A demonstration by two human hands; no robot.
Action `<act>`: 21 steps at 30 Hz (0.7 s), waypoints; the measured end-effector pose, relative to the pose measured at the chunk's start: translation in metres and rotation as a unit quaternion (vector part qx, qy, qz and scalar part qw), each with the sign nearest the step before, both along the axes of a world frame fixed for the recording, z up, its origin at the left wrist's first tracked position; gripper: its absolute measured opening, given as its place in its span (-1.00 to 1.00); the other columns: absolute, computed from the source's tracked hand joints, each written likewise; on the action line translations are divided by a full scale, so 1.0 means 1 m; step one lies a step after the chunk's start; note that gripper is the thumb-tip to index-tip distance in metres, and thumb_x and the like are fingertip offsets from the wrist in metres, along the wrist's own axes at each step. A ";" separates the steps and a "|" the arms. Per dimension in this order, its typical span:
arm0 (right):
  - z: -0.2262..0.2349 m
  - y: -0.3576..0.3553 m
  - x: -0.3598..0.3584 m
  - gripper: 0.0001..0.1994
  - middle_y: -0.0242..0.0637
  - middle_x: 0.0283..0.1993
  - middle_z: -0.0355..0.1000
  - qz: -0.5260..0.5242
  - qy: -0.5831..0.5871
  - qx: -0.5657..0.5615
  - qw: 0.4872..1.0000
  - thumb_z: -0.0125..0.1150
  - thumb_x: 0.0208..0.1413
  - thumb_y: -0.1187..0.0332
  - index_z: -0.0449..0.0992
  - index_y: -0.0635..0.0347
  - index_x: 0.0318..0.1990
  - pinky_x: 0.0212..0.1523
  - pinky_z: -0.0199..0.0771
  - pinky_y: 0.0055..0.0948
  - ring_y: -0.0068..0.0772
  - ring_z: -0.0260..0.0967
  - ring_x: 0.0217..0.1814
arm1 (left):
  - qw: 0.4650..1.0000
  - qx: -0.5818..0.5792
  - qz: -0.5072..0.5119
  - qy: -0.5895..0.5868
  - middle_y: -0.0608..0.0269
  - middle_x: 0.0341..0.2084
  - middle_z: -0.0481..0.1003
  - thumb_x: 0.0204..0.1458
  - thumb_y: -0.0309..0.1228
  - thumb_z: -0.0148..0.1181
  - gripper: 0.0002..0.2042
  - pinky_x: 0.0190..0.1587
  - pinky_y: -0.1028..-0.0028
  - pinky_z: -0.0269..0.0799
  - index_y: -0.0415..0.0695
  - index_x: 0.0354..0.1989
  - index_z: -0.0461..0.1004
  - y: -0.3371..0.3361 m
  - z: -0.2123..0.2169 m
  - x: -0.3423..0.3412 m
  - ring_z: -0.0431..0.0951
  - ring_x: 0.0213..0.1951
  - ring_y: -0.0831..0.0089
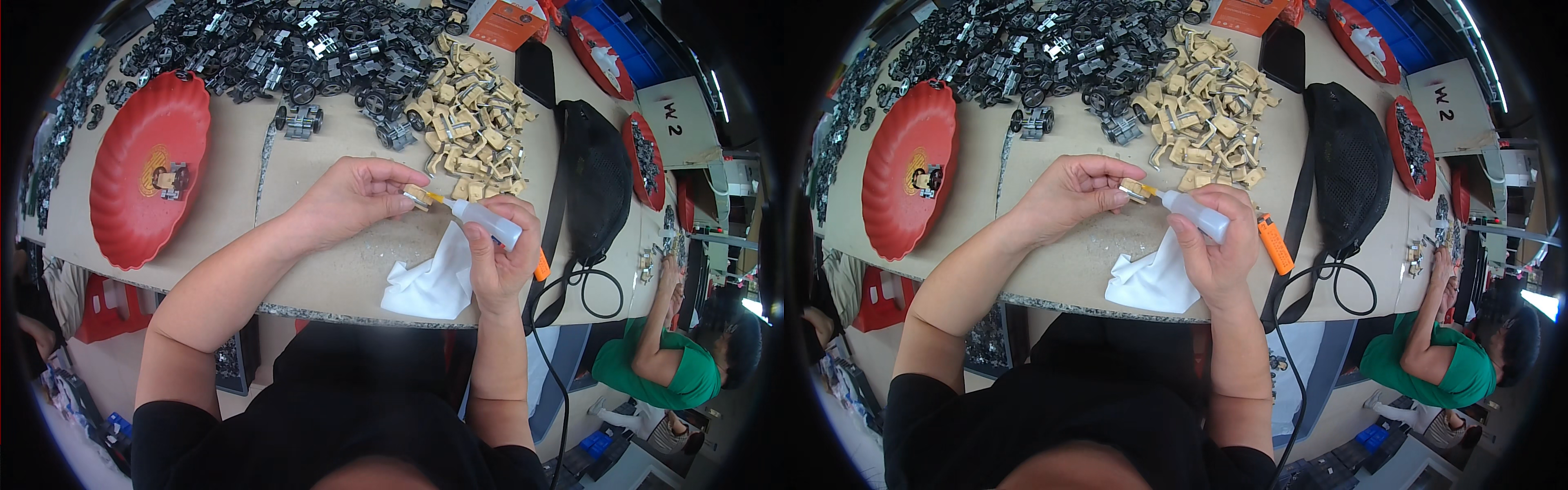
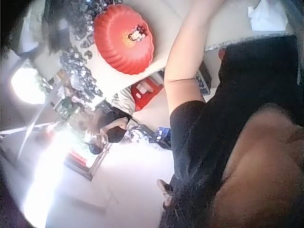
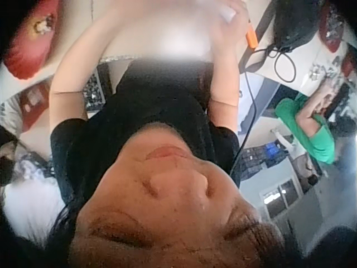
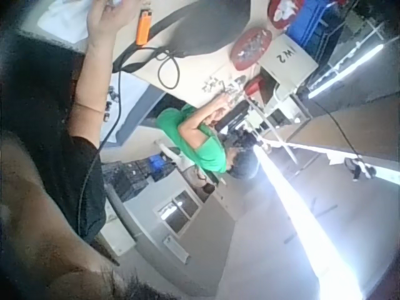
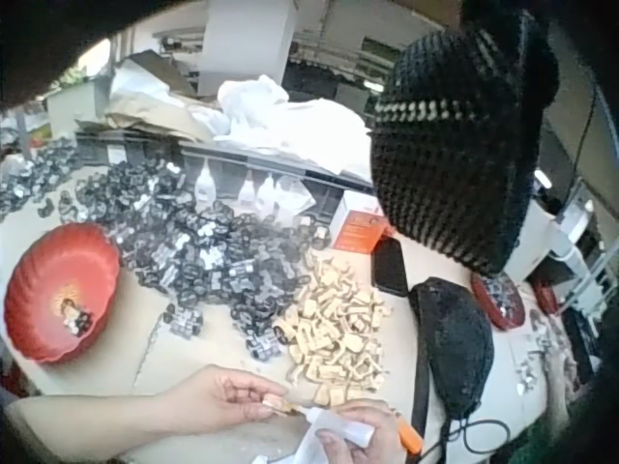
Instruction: The person applies glue from a bottle onto small plastic components and presses them into metal wheel assemblies by hand.
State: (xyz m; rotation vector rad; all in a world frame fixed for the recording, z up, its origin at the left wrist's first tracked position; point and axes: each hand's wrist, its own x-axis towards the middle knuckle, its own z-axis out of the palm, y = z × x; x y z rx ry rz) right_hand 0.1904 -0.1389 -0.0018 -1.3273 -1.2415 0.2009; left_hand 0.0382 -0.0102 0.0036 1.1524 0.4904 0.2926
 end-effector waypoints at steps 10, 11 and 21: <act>0.002 -0.001 0.001 -0.70 -0.14 -0.30 0.32 -0.008 -0.035 0.009 0.999 0.27 -0.17 0.50 0.30 0.31 -0.28 -0.27 0.28 -0.51 -0.37 0.28 -0.32 | 1.000 0.006 0.000 0.001 0.31 -0.37 0.43 -0.03 -0.64 0.04 -0.71 -0.23 0.67 0.38 -0.30 -0.08 0.35 0.000 0.000 -0.001 0.43 -0.33 0.68; 0.002 -0.001 0.001 -0.70 -0.14 -0.30 0.32 -0.008 -0.035 0.009 0.999 0.27 -0.17 0.50 0.30 0.31 -0.28 -0.27 0.28 -0.51 -0.37 0.28 -0.32 | 1.000 0.006 0.000 0.001 0.31 -0.37 0.43 -0.03 -0.64 0.04 -0.71 -0.23 0.67 0.38 -0.30 -0.08 0.35 0.000 0.000 -0.001 0.43 -0.33 0.68; 0.002 -0.002 0.002 -0.71 -0.14 -0.31 0.32 -0.009 -0.041 0.001 0.999 0.27 -0.16 0.49 0.31 0.30 -0.28 -0.29 0.28 -0.51 -0.37 0.28 -0.32 | 1.000 -0.002 0.005 -0.005 0.31 -0.35 0.42 -0.04 -0.67 0.04 -0.71 -0.21 0.69 0.38 -0.30 -0.09 0.36 0.000 0.000 -0.001 0.42 -0.32 0.69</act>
